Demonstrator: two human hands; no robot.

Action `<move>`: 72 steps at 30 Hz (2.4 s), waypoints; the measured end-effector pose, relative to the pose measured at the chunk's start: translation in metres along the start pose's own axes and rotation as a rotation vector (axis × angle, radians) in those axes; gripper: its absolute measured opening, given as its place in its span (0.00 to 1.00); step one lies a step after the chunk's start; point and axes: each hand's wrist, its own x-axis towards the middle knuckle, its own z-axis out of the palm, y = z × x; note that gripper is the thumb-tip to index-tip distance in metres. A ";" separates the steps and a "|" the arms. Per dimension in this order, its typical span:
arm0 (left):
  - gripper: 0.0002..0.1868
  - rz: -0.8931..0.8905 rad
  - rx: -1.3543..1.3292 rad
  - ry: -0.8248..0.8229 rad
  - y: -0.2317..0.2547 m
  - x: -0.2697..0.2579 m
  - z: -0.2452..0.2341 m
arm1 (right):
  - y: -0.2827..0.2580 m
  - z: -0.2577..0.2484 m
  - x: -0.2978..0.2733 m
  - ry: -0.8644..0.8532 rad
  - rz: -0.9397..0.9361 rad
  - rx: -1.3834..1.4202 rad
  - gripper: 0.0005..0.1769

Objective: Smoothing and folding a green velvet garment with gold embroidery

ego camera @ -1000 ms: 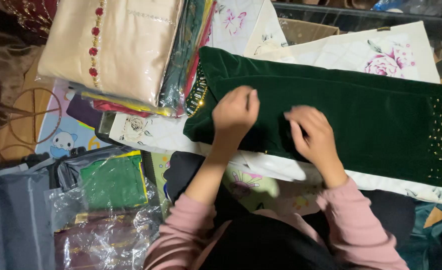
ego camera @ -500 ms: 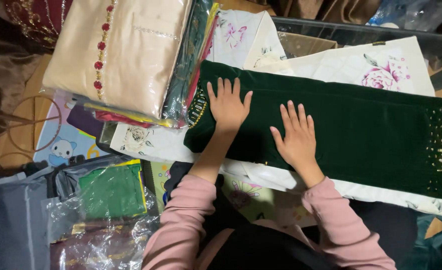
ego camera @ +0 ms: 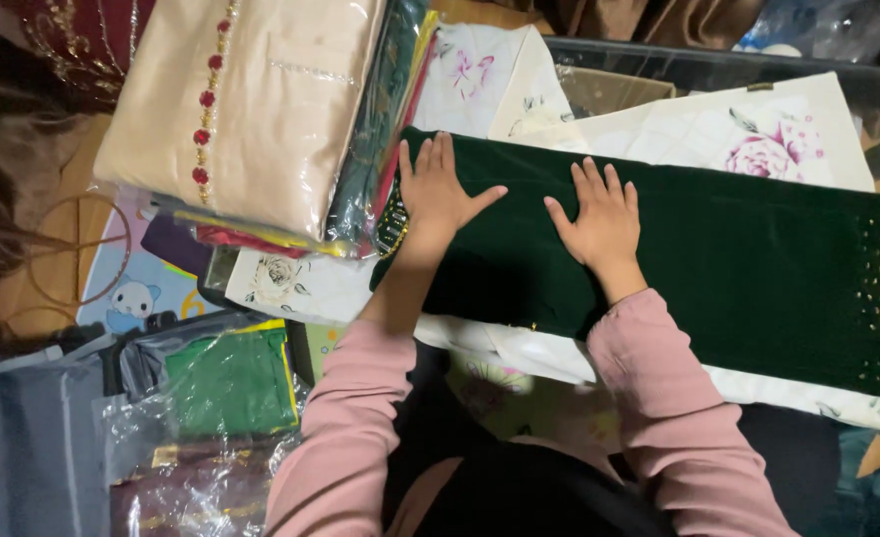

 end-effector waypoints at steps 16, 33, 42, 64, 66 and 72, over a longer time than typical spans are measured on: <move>0.33 0.491 -0.248 0.376 0.060 -0.036 0.077 | -0.053 -0.002 -0.061 0.194 -0.043 0.247 0.32; 0.39 0.279 -0.145 0.414 0.047 -0.070 0.045 | 0.116 -0.021 -0.155 0.437 0.147 0.209 0.27; 0.52 0.777 -0.014 0.125 0.094 -0.136 0.074 | 0.156 -0.040 -0.185 0.131 0.166 0.259 0.52; 0.33 0.730 -0.019 0.323 0.094 -0.152 0.079 | 0.196 -0.043 -0.197 0.389 0.197 -0.010 0.44; 0.26 0.797 -0.190 0.375 0.094 -0.156 0.069 | 0.197 -0.042 -0.197 0.522 0.193 0.336 0.39; 0.30 0.784 -0.125 0.464 0.115 -0.162 0.078 | 0.202 -0.017 -0.183 0.452 0.394 0.147 0.32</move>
